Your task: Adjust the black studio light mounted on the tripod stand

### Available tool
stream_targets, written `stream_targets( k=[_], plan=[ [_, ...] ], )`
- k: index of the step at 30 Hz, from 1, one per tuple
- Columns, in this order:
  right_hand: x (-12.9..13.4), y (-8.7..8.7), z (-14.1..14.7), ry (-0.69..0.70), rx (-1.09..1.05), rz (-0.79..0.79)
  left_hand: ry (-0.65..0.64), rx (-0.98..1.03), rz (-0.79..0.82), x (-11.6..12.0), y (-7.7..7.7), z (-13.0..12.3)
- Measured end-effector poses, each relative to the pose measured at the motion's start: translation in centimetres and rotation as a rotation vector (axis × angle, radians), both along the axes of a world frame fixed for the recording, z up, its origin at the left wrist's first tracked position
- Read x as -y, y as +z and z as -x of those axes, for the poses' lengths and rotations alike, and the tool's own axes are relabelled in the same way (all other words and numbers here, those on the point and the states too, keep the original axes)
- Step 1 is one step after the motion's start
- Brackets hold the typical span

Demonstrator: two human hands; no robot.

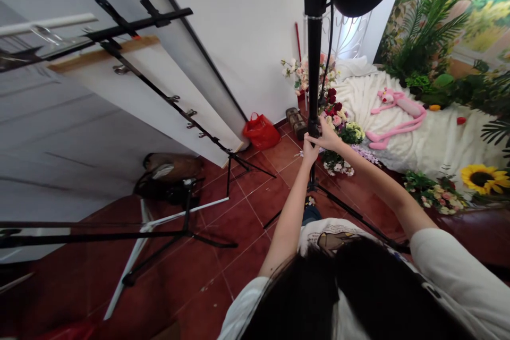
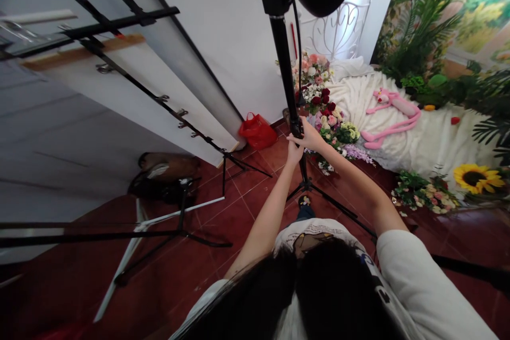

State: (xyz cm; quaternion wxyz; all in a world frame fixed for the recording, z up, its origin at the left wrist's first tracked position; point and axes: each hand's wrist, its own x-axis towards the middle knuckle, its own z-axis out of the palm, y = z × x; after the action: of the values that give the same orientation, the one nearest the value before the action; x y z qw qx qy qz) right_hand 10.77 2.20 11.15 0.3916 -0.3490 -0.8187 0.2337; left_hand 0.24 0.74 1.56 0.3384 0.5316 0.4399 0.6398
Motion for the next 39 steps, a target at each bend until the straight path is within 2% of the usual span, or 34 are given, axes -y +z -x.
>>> stream_targets(
  k=[6, 12, 17, 24, 31, 39],
  plan=[
    [2.2, -2.7, -3.7, 0.014, 0.104, -0.063, -0.007, 0.007, 0.049, 0.1, 0.0, 0.1],
    [3.8, -4.4, -3.7, -0.092, 0.035, 0.021, -0.005, -0.058, 0.063, 0.2, -0.5, 0.4],
    [3.0, -5.4, -3.0, -0.134, 0.015, 0.085, -0.015, -0.072, 0.061, 0.2, -0.6, 0.5],
    [0.4, -5.6, -2.7, -0.159, -0.066, 0.15, -0.013, -0.078, 0.039, 0.0, -0.6, 0.4],
    [-1.2, -6.7, -1.5, -0.297, -0.331, 0.39, -0.01, -0.088, 0.016, 0.0, -0.6, 0.4],
    [0.8, -8.0, -1.3, -0.38, -0.606, 0.774, 0.0, -0.091, 0.045, 0.3, -0.4, 0.4]
  ],
)
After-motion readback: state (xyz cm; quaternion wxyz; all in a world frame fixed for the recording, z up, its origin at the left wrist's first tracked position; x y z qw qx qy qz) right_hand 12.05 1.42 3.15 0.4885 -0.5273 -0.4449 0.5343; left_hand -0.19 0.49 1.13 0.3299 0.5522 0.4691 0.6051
